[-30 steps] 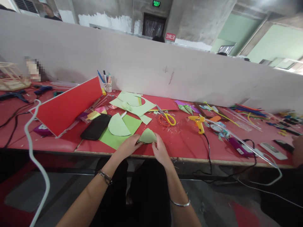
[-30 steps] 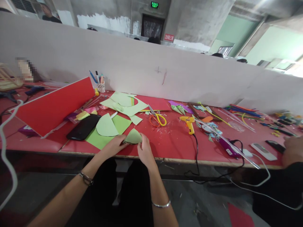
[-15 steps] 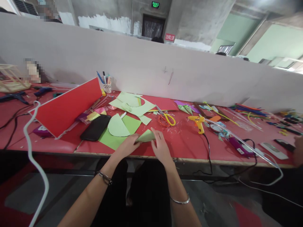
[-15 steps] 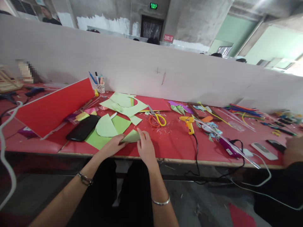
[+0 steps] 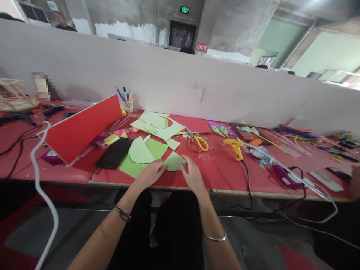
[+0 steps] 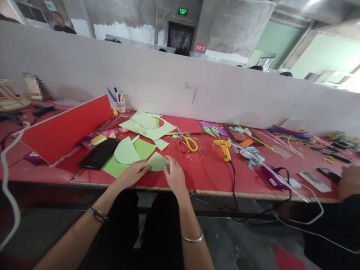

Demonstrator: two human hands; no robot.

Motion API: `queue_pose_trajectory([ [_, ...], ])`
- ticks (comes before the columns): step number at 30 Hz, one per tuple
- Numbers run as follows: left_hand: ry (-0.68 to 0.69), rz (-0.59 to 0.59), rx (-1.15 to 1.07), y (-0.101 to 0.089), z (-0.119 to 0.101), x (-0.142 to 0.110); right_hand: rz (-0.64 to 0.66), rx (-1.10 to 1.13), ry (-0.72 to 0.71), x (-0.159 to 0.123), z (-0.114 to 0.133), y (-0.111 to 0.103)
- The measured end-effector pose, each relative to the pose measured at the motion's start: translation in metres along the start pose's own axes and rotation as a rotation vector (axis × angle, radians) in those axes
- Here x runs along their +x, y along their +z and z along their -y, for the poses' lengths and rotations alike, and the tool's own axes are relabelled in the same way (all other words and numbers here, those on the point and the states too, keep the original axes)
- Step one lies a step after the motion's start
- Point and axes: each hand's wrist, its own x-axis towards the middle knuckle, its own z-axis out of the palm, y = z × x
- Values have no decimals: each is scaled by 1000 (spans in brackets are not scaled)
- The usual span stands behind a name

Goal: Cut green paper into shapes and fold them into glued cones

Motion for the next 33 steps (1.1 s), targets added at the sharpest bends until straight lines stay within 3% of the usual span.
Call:
queue_pose_trajectory([
  [5, -17, -15, -36, -11, 1, -2, 31, 148, 69, 8, -12, -4],
  [9, -63, -91, 0, -31, 12, 0, 3, 395, 183, 35, -27, -9],
  [12, -78, -192, 226, -48, 32, 0, 22, 446, 278, 59, -40, -12],
  [15, -161, -192, 469, -58, 55, -2, -19, 439, 326, 72, -51, -7],
  [21, -419, -139, 634, -64, 78, 5, -77, 267, 328, 58, -59, 17],
  [25, -449, -136, 722, -64, 81, 16, -124, 229, 243, 44, -57, 25],
  [33, -490, -127, 767, -73, 93, 28, -114, 213, 209, 25, -54, 24],
])
